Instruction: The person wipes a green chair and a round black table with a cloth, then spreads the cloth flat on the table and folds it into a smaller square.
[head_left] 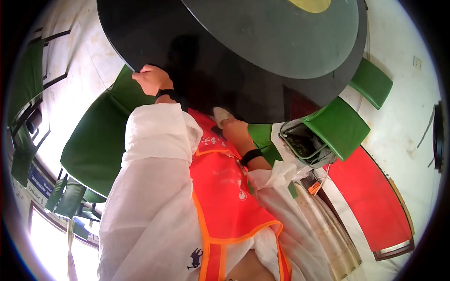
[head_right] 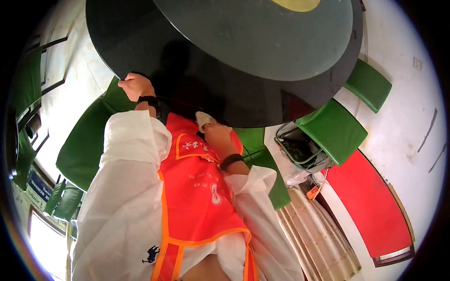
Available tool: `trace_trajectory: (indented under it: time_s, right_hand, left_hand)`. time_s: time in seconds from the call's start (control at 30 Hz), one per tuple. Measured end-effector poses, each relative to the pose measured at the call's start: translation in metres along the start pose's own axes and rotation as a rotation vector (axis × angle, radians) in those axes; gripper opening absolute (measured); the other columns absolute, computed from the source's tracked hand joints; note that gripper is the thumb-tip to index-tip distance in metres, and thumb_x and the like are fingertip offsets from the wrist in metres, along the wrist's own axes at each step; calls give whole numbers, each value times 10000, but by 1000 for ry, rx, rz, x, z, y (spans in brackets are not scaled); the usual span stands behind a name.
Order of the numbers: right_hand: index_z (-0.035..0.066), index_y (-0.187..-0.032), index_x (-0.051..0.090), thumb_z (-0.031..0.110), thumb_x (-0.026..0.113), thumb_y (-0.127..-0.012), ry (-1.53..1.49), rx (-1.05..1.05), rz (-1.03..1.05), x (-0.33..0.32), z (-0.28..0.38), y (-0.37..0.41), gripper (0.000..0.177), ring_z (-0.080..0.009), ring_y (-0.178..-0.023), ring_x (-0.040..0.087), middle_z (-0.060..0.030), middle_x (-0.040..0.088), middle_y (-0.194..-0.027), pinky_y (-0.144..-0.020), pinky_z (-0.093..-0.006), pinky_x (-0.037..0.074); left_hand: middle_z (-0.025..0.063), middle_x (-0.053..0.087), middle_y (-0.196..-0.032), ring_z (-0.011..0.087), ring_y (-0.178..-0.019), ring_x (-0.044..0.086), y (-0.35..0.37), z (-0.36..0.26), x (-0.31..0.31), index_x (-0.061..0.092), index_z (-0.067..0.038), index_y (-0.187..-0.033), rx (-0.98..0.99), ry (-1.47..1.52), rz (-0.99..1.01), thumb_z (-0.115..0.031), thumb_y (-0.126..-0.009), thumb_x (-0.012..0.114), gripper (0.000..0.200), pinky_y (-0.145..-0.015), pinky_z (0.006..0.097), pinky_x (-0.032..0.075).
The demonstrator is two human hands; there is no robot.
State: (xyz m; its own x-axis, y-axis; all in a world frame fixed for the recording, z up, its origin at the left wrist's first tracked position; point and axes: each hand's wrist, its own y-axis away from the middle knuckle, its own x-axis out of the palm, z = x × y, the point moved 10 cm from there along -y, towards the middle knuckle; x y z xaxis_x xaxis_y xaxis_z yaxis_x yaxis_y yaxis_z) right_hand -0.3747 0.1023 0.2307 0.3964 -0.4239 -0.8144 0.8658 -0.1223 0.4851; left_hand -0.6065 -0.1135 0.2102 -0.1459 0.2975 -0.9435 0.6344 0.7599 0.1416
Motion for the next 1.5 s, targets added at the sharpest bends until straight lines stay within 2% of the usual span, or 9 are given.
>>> trace_trajectory:
  time_s: [0.1,0.3,0.53,0.63,0.8,1.1,1.2,1.3,1.5]
  right_hand:
    - [58,-749,617,107,536,-719,-3,3,128,5,12,-4,100,-299,-650,620,-146,602,-951,-582,-404,490]
    - [58,-770,618,115,531,-718,78,107,14,11,-41,29,116,-311,-641,618,-154,597,-949,-575,-421,495]
    - [51,-854,622,141,548,-740,-58,174,131,4,-22,5,163,-349,-696,618,-172,598,-964,-628,-436,499]
    - [42,-871,626,169,563,-756,-163,357,25,-2,-18,0,183,-348,-735,615,-172,606,-910,-635,-433,500]
    - [47,-888,625,159,560,-755,-111,268,47,19,-27,29,186,-328,-752,621,-163,609,-908,-618,-446,498]
    - [32,-856,593,172,533,-747,-50,712,-153,-32,-160,92,187,-354,-699,614,-166,629,-787,-612,-476,480]
    - [24,-841,586,149,533,-730,-65,672,-231,-31,-178,95,176,-362,-706,614,-176,627,-787,-621,-465,485]
    - [23,-819,588,130,525,-728,39,661,-95,-22,-152,78,154,-365,-702,610,-177,625,-790,-628,-452,488]
    - [34,-817,599,136,533,-741,-85,253,-102,1,-54,20,143,-352,-707,608,-167,621,-803,-632,-436,489]
  left_hand:
    - [211,604,-790,408,-686,586,3,-5,-7,474,15,-898,35,11,-30,-212,-839,349,265,-603,466,490]
    - [246,604,-772,422,-674,586,3,-8,-10,473,37,-874,59,42,-44,-213,-827,358,279,-624,477,486]
    - [217,606,-795,405,-690,588,-1,-3,-3,475,29,-883,71,28,-47,-220,-841,355,279,-620,462,489]
    - [222,609,-779,409,-681,593,-7,-4,0,476,41,-873,96,31,-85,-229,-830,366,295,-616,464,488]
    - [227,613,-764,406,-674,597,-14,-2,3,479,51,-872,165,30,-107,-227,-822,371,303,-618,467,485]
    - [255,618,-789,434,-715,593,-22,-1,10,483,55,-883,252,101,-118,-295,-870,316,389,-660,497,472]
    - [263,614,-795,442,-723,589,-32,5,18,481,54,-881,241,138,-105,-308,-878,307,401,-657,507,469]
    - [271,608,-808,445,-726,585,-30,7,22,480,52,-877,284,194,-78,-294,-874,320,381,-664,509,466]
    - [298,596,-849,459,-762,570,-13,3,9,496,63,-898,222,210,-61,-282,-869,346,377,-709,498,454]
